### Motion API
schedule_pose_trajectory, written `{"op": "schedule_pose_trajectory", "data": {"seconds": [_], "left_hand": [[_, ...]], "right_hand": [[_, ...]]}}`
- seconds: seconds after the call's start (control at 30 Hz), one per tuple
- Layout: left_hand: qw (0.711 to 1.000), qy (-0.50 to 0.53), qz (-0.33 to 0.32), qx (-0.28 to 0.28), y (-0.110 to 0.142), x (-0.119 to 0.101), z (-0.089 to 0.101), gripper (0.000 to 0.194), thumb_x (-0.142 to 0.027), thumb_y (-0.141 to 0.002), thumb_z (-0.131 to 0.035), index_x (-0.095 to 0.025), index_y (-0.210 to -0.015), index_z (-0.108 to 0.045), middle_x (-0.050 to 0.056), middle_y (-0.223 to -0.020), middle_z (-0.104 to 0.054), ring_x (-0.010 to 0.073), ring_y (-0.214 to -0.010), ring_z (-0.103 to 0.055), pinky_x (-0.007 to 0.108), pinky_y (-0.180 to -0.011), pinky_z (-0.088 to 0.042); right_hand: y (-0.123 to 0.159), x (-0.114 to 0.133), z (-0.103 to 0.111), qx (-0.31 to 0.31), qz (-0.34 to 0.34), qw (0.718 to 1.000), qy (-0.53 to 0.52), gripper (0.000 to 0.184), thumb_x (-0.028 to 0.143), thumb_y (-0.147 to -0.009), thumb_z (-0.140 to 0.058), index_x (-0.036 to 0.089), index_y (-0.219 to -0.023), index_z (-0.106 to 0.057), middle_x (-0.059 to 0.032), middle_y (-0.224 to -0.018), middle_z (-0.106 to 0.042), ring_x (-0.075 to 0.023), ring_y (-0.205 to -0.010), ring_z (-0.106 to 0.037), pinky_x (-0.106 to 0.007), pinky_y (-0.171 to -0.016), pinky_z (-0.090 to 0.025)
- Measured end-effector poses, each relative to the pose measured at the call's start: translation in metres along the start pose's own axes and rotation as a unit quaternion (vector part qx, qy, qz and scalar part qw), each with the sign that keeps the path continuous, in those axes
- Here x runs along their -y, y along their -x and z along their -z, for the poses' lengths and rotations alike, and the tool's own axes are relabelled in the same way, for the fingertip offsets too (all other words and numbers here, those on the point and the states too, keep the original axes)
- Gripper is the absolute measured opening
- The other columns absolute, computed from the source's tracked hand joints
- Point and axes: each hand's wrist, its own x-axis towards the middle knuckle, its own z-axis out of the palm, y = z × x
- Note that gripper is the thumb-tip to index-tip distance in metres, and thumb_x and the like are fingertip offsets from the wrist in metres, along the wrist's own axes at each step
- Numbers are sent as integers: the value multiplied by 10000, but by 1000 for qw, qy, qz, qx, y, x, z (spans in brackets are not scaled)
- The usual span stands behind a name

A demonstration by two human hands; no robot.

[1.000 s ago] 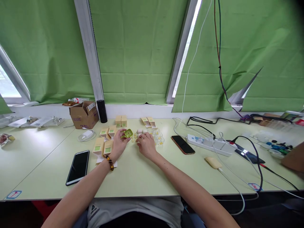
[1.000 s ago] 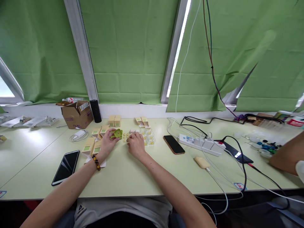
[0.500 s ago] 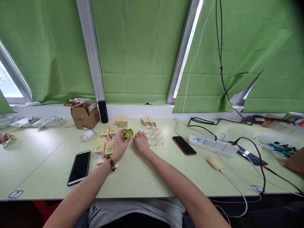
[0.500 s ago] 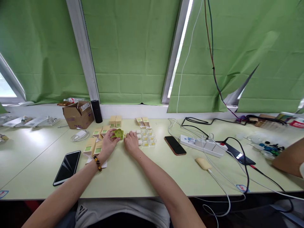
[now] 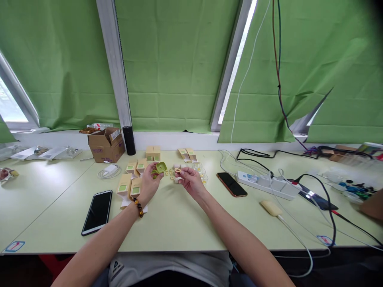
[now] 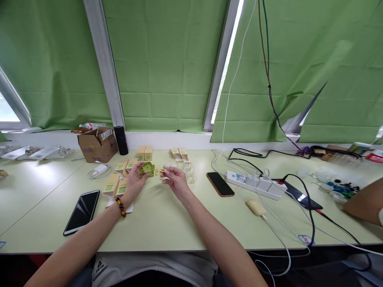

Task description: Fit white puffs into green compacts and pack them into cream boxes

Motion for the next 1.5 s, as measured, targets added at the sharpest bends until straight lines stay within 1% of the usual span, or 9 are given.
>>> {"op": "schedule_pose_trajectory", "data": {"seconds": [0.3,0.47,0.8,1.0,1.17,1.27,1.37,1.43,1.5], "left_hand": [[1000,-27,1,16,6,-15,-2,443,-277,-848,-753,-205,-1264,-620,118,-1272,-673,234,-1104,-665,375,-907,-582],[998,-44,-12,30,8,-13,-2,451,-272,-843,-769,-206,-1273,-652,124,-1261,-680,218,-1018,-687,389,-897,-591],[992,-82,-70,61,11,-12,-2,461,-167,-818,-751,-230,-1274,-728,112,-1288,-694,244,-1131,-668,401,-939,-593],[992,-62,-71,84,12,-10,-3,463,-173,-814,-762,-217,-1274,-738,120,-1266,-705,248,-1129,-672,394,-923,-595],[992,-35,-72,102,13,-10,-2,469,-215,-831,-774,-221,-1299,-732,114,-1233,-715,238,-1092,-679,386,-921,-592],[992,-23,-56,110,12,-8,-2,463,-235,-848,-771,-224,-1309,-727,120,-1264,-712,253,-1134,-671,404,-960,-576],[991,-4,-54,120,11,-5,-1,472,-241,-867,-753,-226,-1336,-706,129,-1317,-692,269,-1195,-654,423,-999,-555],[990,4,-61,128,10,-4,-1,487,-237,-880,-739,-231,-1364,-685,132,-1340,-677,272,-1224,-643,429,-1023,-540],[988,-1,-71,134,10,-4,-1,497,-229,-885,-734,-240,-1379,-673,129,-1346,-667,270,-1235,-636,427,-1031,-533]], "right_hand": [[9,-2,-10,-5,13,997,-71,386,354,-718,-946,241,-986,-692,7,-802,-741,-137,-666,-683,-233,-549,-575],[11,0,-10,-9,4,997,-81,343,326,-724,-920,253,-870,-617,48,-796,-674,-115,-666,-637,-211,-531,-550],[10,2,-6,-13,2,996,-84,358,299,-678,-957,234,-935,-716,24,-787,-685,-111,-697,-621,-220,-582,-555],[11,0,-10,-21,-9,998,-56,420,451,-725,-933,234,-959,-660,20,-744,-707,-128,-641,-651,-213,-509,-538],[11,1,-8,-11,-11,999,-41,434,477,-742,-914,231,-963,-634,-34,-953,-771,-146,-689,-703,-225,-504,-535],[12,2,-10,-16,33,999,3,380,465,-774,-883,234,-936,-629,-26,-941,-759,-141,-690,-685,-220,-497,-513],[16,1,-13,-29,117,984,134,293,412,-833,-826,251,-1004,-652,-13,-862,-728,-165,-706,-678,-249,-513,-532],[19,-1,-15,-30,199,945,256,197,350,-900,-750,253,-1059,-683,-42,-919,-734,-190,-777,-696,-299,-590,-582],[22,-2,-16,-17,292,885,362,115,278,-962,-655,245,-1062,-701,-77,-1004,-739,-206,-855,-702,-345,-693,-610]]}}
